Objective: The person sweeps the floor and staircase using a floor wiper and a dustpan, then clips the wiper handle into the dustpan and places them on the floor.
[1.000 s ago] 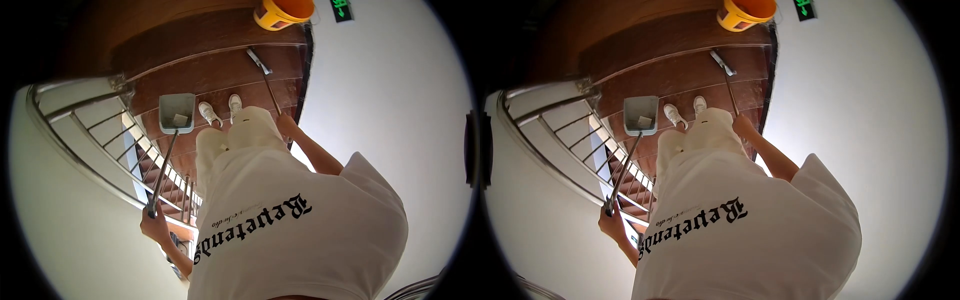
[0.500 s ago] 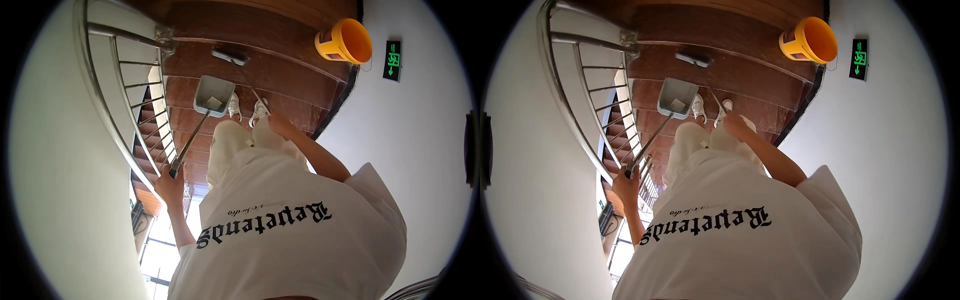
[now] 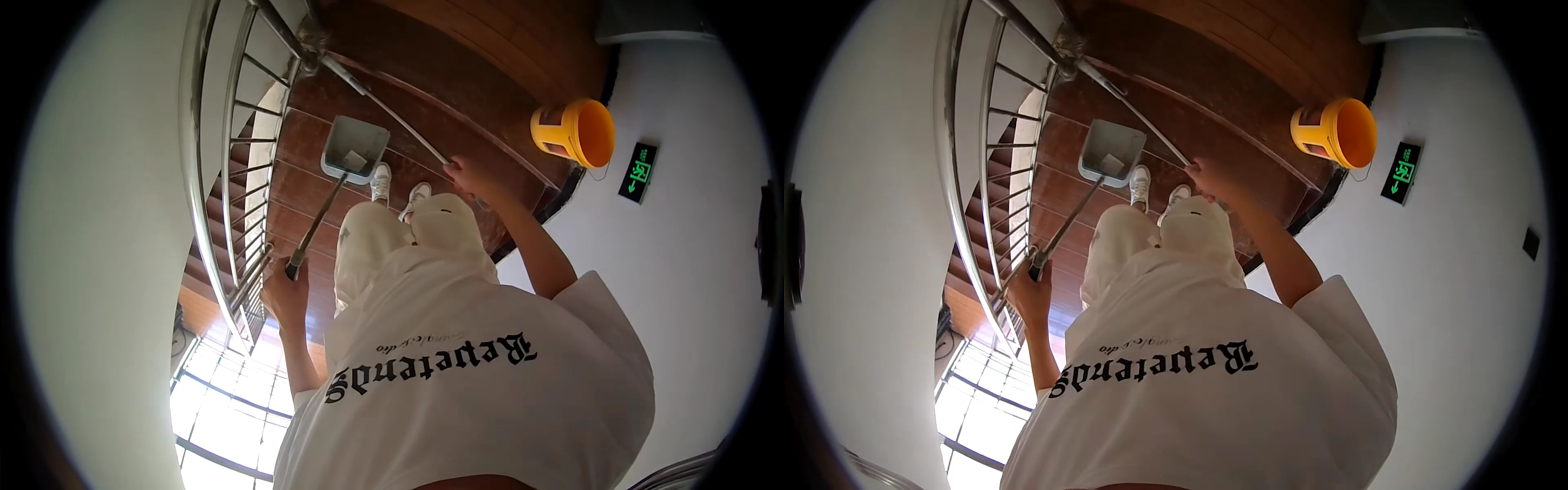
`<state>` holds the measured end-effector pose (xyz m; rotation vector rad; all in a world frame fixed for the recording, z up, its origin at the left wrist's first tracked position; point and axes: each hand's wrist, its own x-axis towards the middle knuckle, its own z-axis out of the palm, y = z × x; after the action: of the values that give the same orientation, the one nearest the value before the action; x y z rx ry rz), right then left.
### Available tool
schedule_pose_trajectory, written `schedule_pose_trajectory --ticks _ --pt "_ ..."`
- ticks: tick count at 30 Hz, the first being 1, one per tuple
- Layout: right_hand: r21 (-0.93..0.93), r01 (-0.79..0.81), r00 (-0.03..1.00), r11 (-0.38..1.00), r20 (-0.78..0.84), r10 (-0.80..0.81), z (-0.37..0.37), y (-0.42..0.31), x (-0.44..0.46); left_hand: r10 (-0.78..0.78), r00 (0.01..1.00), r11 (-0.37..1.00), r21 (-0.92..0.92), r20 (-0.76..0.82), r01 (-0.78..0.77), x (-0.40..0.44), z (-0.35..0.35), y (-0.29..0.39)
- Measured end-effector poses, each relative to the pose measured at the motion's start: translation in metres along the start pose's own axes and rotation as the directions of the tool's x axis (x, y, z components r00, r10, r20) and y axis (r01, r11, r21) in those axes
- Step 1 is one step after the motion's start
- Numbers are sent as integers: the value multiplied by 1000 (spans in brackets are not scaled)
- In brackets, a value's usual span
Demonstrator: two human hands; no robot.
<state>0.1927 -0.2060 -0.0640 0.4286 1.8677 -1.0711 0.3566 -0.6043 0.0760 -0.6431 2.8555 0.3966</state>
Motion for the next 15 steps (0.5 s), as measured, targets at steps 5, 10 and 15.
schedule_pose_trajectory --ticks 5,10,15 --pt "466 -173 947 868 320 17 -25 -8 -5 -36 999 999 -5 -34 36 -10 6 -5" --pt "665 -387 802 639 585 -123 -14 11 58 -178 984 984 0 -7 178 -41 21 -10" --pt "710 -525 685 469 680 -264 23 23 106 -249 968 967 53 -43 251 -69 30 -7"
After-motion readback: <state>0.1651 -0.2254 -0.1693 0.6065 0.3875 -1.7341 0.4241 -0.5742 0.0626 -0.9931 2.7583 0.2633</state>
